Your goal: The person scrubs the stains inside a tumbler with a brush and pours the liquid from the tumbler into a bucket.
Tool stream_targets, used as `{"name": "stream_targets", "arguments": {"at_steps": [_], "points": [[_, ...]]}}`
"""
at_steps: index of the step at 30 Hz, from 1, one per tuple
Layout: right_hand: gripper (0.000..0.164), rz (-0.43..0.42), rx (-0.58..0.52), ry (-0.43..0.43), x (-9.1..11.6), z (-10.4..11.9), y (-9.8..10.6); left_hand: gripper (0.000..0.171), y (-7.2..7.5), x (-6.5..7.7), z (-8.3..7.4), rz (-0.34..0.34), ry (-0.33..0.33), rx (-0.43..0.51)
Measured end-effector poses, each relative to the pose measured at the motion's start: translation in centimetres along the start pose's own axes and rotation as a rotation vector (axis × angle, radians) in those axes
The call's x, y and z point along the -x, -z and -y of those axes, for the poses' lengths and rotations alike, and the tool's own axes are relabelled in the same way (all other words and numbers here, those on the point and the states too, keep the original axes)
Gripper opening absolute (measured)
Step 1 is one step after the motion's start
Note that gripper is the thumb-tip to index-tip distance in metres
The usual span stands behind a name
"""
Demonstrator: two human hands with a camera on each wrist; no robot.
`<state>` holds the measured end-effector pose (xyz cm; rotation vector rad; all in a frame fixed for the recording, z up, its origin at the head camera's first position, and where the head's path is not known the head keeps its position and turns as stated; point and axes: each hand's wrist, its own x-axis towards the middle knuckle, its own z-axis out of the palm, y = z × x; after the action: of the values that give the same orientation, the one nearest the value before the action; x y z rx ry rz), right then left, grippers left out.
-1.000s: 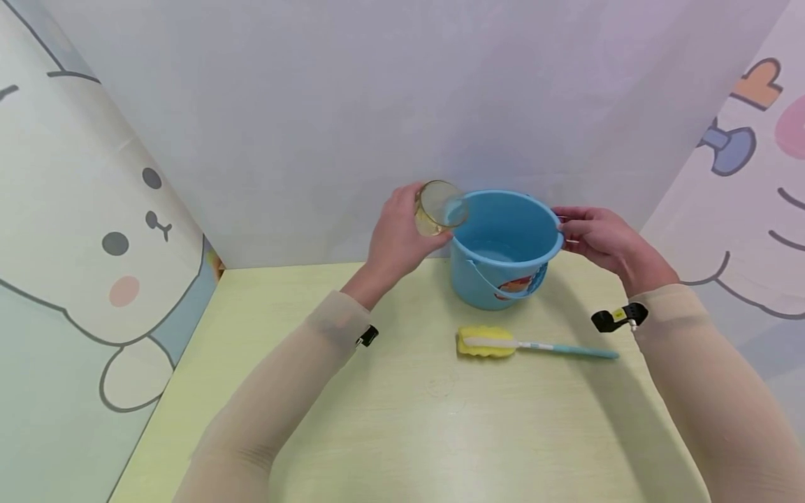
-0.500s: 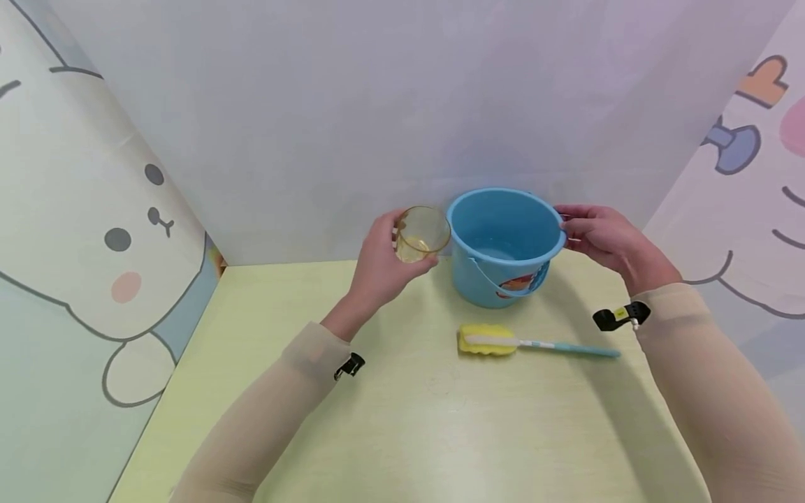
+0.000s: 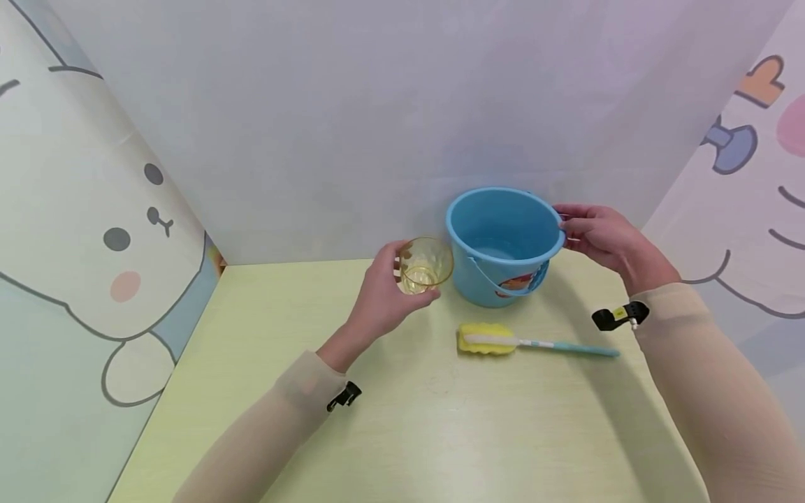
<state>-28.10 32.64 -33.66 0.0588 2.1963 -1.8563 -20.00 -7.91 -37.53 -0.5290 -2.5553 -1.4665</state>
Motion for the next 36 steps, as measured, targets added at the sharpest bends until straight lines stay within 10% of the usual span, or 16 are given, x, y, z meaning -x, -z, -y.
{"name": "stream_targets", "arguments": {"at_steps": [36], "points": [[0.063,0.005,-0.027,0.006,0.1,-0.2,-0.1,0.09,-3.7,7.4,3.8,0.365,0.143,0.075]]}}
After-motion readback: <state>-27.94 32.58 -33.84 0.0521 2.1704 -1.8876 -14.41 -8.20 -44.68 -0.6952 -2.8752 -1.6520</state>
